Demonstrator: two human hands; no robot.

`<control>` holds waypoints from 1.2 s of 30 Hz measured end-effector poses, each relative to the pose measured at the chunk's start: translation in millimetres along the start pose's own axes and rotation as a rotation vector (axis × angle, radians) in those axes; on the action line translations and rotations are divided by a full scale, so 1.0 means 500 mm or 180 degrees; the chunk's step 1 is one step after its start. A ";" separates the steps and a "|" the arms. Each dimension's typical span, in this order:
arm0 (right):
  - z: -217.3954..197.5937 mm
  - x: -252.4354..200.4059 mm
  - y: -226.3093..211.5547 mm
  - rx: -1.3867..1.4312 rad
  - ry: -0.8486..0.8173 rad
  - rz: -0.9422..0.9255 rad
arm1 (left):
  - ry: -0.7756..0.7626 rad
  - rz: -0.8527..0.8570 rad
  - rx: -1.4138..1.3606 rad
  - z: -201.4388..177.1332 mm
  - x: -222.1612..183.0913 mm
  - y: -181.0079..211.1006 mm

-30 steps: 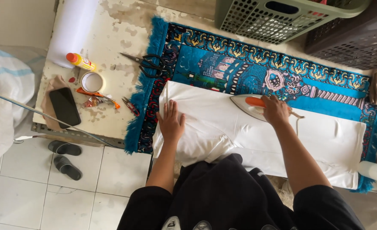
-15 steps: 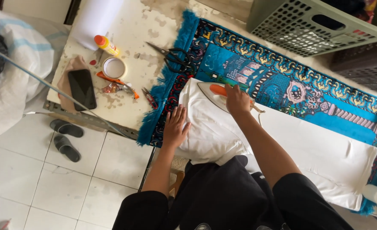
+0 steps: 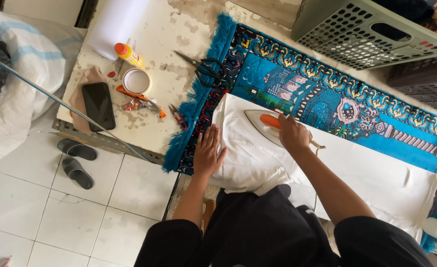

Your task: Ironing a white t-shirt on a flat surface and then folding it into a neat square.

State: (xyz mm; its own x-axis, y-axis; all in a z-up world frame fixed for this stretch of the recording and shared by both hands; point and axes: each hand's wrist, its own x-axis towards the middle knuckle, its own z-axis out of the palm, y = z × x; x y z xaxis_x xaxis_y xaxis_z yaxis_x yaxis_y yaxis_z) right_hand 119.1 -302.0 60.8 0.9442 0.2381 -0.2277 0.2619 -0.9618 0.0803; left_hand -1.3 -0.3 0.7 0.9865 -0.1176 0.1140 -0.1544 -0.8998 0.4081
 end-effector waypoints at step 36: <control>0.026 0.047 -0.065 -0.0242 0.1956 -0.1631 | 0.0433 -0.0097 -0.0422 0.036 -0.011 -0.015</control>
State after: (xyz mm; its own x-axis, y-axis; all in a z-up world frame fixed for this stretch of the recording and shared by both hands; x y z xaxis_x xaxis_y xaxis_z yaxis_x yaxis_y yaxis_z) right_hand 130.3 -267.0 40.5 0.6383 0.7006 0.3190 0.6845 -0.7061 0.1814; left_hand -4.7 -0.5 -19.1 0.9757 -0.0251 0.2176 -0.1393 -0.8379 0.5278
